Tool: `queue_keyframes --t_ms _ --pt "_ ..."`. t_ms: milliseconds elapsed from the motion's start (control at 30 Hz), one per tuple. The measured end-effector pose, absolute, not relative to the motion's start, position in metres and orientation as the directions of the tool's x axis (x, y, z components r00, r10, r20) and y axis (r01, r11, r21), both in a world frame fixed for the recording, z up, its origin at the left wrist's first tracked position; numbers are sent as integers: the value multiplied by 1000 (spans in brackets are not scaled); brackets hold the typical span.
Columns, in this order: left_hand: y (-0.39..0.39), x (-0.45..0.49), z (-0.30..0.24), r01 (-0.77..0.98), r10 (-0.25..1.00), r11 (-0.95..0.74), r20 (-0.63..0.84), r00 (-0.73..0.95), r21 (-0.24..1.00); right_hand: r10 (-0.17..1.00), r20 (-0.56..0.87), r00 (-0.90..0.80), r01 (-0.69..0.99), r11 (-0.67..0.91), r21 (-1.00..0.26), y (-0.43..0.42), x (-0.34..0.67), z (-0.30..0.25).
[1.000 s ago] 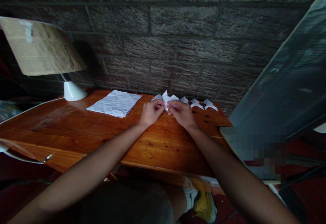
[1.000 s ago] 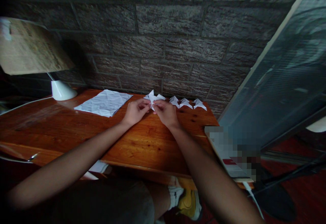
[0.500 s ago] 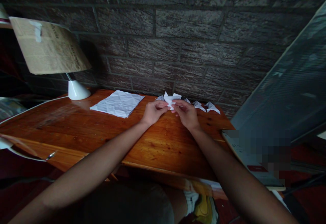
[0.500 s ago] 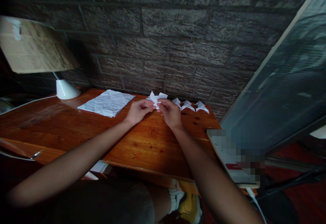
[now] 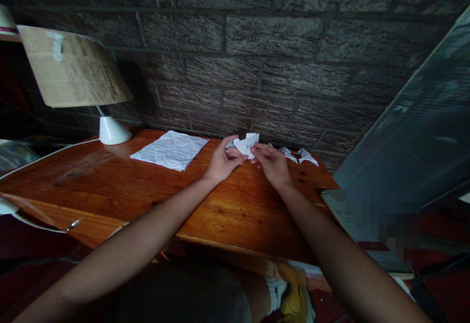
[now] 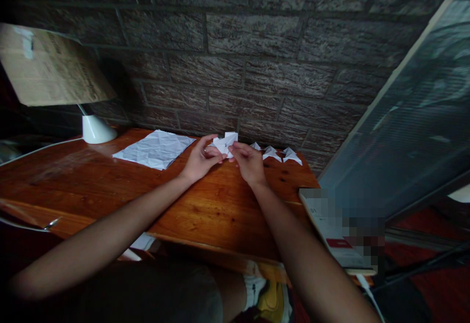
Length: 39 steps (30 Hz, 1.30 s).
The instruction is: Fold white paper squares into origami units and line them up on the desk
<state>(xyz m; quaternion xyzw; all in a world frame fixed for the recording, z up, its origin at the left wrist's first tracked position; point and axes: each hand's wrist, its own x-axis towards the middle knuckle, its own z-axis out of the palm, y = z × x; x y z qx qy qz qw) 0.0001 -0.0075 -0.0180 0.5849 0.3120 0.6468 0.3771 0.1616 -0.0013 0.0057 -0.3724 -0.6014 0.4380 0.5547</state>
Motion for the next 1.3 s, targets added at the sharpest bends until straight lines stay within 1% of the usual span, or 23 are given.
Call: queue_keyframes --t_ms 167,433,600,833,1033,1133,1300 --pt "-7 0 -19 -4 848 -530 530 4 848 937 332 -108 -25 331 -943 0 163 6" --pt "-10 1 -17 33 864 -504 504 17 863 935 346 -85 -12 346 -938 2 163 5" --pt "-10 1 -17 12 878 -479 478 20 878 930 352 -110 19 356 -934 -1 163 7" --pt "-8 1 -18 -11 884 -467 467 19 884 927 353 -129 -4 356 -935 -3 164 12" --pt "-8 1 -20 -9 876 -482 482 26 876 938 334 -92 28 337 -941 -2 162 9" --pt "-8 0 -21 -2 884 -466 466 26 885 939 331 -95 42 336 -941 -3 162 9" --pt "-5 0 -22 -98 914 -402 406 22 910 928 338 -158 43 348 -936 -3 168 13"
